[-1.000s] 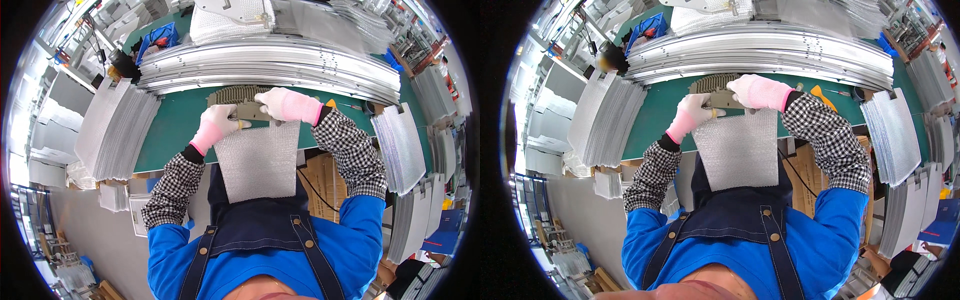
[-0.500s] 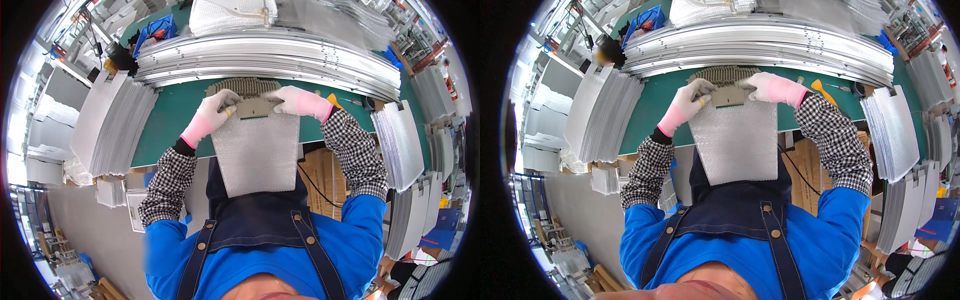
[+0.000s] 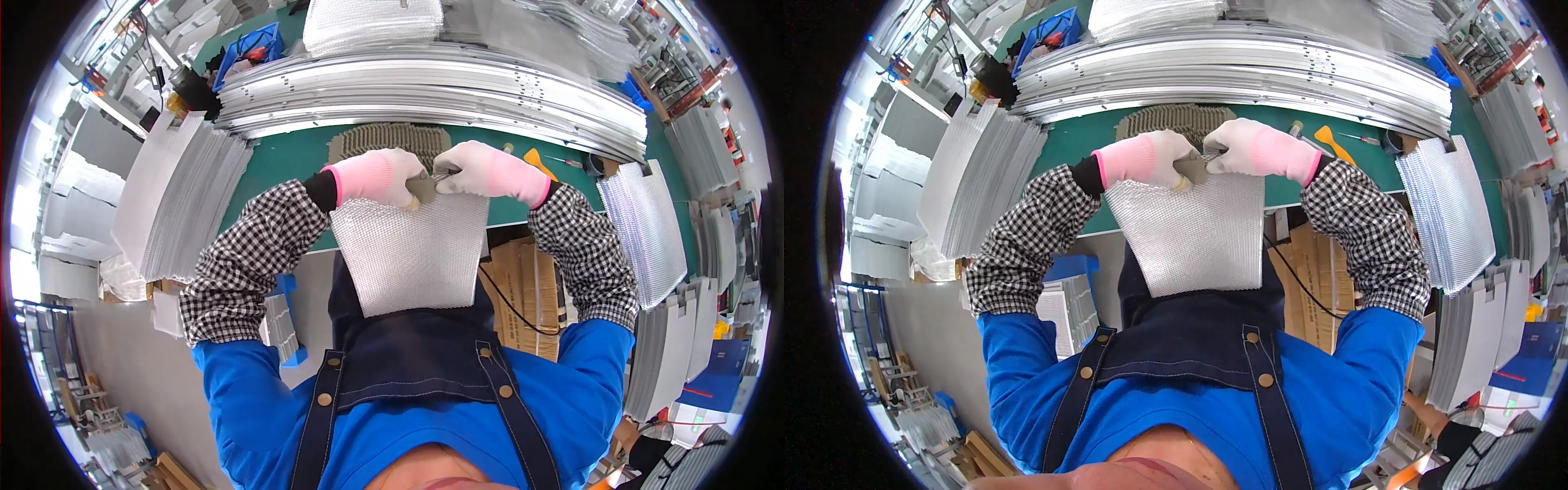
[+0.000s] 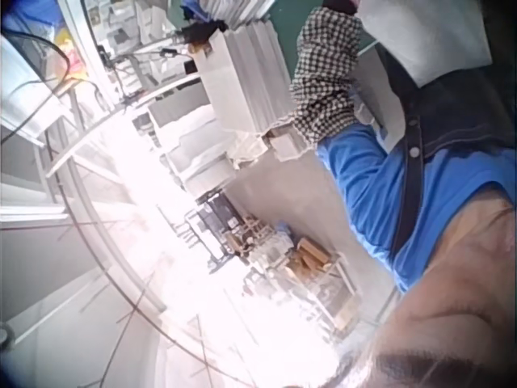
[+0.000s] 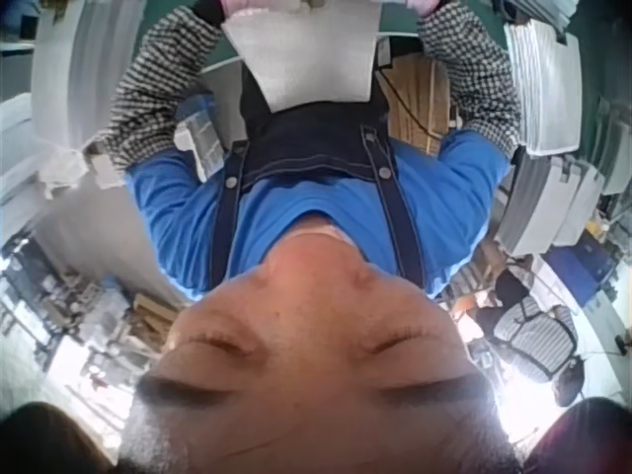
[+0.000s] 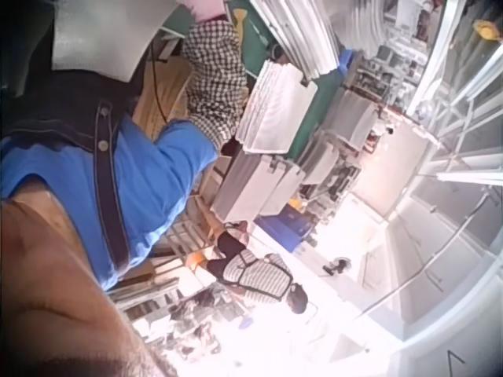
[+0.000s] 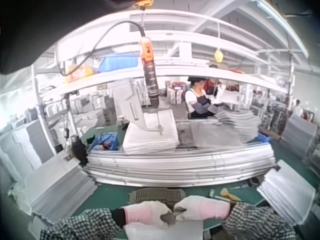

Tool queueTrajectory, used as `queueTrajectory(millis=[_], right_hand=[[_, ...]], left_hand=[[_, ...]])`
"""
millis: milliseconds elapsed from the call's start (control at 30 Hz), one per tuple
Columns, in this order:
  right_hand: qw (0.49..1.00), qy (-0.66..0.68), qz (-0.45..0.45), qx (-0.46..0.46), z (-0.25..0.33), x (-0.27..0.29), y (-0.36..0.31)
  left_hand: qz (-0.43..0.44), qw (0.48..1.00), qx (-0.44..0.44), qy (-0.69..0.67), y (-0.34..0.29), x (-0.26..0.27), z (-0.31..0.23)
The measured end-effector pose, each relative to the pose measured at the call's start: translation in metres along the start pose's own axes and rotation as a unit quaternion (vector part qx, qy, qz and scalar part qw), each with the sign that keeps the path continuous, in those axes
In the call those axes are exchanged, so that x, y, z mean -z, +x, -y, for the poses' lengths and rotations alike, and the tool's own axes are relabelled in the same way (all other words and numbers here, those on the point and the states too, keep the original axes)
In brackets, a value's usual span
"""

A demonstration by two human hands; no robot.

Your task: The person assembles white rectangular panels by inserting metal frames and securing them with a power drill. They repeatedly pick up panels, align frames, and drill fasteners, then place finished units aside on the workbench.

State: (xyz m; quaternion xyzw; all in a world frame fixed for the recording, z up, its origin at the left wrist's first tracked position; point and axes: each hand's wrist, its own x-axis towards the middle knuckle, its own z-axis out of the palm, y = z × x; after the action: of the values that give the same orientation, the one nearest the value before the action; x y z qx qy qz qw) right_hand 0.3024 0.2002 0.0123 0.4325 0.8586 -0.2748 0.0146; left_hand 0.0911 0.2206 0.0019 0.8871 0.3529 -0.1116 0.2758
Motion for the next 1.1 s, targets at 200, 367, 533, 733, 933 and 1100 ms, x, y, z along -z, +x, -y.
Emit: queueTrajectory(millis=[200, 367, 533, 733, 933, 1100], right_hand=[[0.999, 0.039, -0.002, -0.018, -0.024, -0.005, 0.0], [0.997, -0.059, -0.025, -0.043, -0.042, -0.011, 0.031], [0.996, 0.013, -0.02, 0.091, -0.024, -0.028, 0.064], [0.996, -0.07, 0.0, 0.051, -0.02, -0.003, 0.05], [0.844, -0.297, -0.323, -0.307, -0.202, 0.031, 0.022], [0.855, -0.286, -0.214, -0.376, -0.214, 0.035, 0.013]], left_hand=[[-0.045, 0.995, 0.006, 0.093, 0.003, 0.004, -0.003], [-0.072, 0.991, 0.11, 0.017, -0.001, -0.022, 0.059], [-0.021, 0.991, 0.134, -0.002, -0.006, -0.004, 0.053], [-0.145, 0.948, 0.046, -0.279, -0.026, -0.018, 0.093], [-0.311, 0.674, -0.037, -0.669, -0.029, -0.107, 0.13], [-0.406, 0.601, -0.059, -0.686, -0.02, -0.134, 0.122]])
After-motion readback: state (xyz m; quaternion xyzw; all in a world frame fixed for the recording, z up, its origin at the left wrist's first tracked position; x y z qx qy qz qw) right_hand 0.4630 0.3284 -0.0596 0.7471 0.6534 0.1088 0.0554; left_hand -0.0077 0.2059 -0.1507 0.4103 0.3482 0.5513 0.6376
